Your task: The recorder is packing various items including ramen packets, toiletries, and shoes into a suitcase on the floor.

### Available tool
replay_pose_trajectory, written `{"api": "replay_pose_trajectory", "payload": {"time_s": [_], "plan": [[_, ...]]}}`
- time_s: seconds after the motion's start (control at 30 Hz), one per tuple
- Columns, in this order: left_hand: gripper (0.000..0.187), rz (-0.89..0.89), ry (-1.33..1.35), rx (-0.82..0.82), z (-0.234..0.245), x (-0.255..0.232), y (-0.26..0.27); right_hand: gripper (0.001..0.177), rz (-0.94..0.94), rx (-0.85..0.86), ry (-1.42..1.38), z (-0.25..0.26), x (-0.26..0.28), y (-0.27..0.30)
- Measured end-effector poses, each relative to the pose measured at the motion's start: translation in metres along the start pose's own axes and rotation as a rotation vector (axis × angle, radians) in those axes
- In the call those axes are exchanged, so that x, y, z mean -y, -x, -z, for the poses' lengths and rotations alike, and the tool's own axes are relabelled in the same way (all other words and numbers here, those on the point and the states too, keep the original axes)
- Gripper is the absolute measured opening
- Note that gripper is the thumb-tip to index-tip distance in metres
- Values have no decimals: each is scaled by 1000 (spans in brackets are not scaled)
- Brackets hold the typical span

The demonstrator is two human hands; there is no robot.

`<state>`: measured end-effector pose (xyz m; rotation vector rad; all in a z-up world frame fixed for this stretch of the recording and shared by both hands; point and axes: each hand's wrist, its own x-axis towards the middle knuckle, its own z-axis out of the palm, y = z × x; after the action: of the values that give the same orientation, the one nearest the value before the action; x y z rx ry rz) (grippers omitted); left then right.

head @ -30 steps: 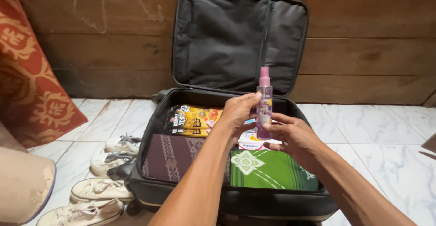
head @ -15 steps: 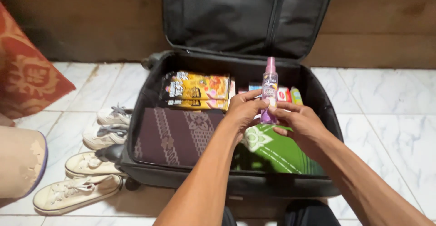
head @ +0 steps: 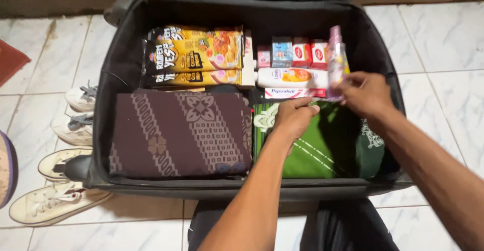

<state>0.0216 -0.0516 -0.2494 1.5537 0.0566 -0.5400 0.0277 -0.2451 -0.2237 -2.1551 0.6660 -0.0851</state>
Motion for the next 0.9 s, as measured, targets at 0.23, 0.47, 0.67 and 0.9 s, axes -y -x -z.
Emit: {"api": "replay_pose_trajectory", "payload": {"time_s": [0.23,0.47,0.67,0.9], "plan": [[53,160,-103,-58,-1,2,8,54,356,-248,540,6,-12,-39],[53,82,-249,4,-22,-2,-13,35,180,-231,613,-2,10,-24],[55,67,-308,30,-25,-6,-9,38,183,-177,601,-7,-21,-44],[55,85,-332,34,-21,-11,1,66,78,41,654,-9,-28,-53]]}}
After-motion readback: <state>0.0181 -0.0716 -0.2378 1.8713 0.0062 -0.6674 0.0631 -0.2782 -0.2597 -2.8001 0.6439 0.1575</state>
